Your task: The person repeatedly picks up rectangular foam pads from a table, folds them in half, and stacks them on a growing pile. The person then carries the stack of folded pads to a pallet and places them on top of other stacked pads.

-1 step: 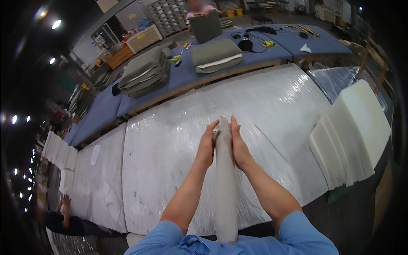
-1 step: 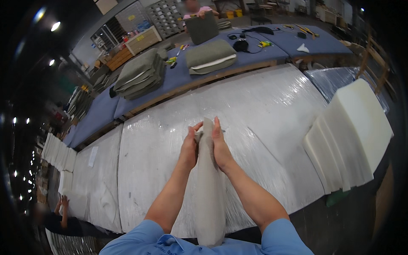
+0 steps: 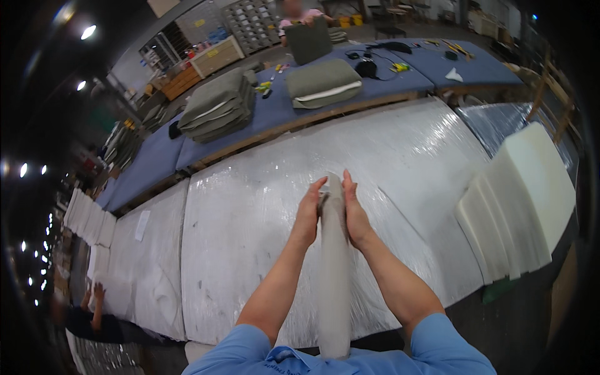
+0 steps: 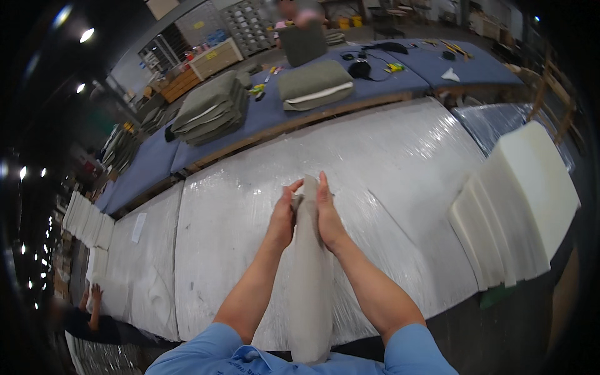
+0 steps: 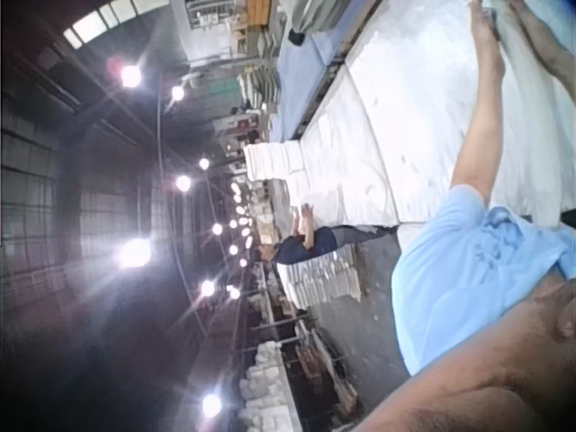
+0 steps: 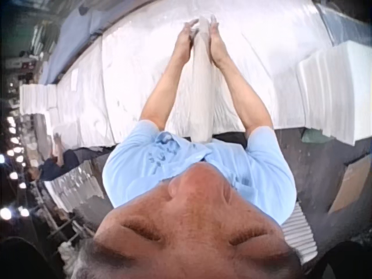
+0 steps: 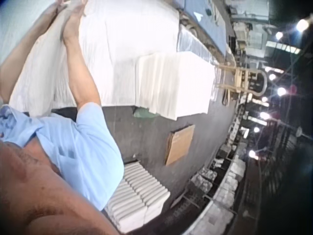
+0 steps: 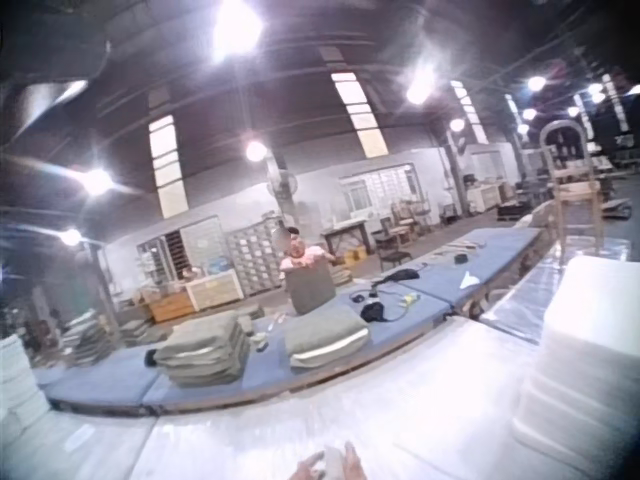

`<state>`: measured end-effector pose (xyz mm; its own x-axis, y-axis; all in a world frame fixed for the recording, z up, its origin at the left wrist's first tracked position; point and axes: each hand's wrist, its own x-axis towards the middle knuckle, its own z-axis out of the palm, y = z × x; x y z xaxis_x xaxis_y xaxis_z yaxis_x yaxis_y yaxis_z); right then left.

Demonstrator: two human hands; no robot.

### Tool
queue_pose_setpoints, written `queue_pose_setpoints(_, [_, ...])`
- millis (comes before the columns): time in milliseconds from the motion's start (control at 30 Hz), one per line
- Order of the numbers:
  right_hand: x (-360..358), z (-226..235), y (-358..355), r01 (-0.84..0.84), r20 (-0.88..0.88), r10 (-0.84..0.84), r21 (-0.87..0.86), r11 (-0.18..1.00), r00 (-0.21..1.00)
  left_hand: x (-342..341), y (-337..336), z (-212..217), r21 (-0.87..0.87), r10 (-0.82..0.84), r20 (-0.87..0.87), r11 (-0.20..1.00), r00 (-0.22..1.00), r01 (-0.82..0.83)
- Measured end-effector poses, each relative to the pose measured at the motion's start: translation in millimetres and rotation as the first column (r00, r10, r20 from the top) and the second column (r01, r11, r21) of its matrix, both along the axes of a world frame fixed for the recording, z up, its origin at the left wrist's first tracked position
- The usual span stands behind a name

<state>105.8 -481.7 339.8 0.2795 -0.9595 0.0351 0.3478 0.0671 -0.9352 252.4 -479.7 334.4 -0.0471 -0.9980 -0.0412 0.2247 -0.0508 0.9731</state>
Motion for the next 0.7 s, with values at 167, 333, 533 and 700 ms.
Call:
queue_pose_setpoints(167, [11,11,-32,-0.049,0.034,0.047,0.052,0.997,0.998,-15,-29,16,-0.153,0.010,0.313,0.987,0.950,0.040])
queue_pose_setpoints(333, [39,-4,-31,-0.029,0.024,0.029,0.009,1.000,0.999,-6,-46,13,-0.028,-0.049,0.363,0.998,0.930,0.064])
queue_pose_setpoints(533, [30,-48,-42,0.099,0.110,-0.091,-0.071,0.993,0.990,-27,-41,39,0.061,-0.019,0.619,0.998,0.785,-0.023])
queue_pose_setpoints(700, [18,-52,-38,0.085,0.074,-0.078,-0.093,0.992,0.994,-34,-32,53,0.081,0.014,0.601,0.994,0.799,-0.078])
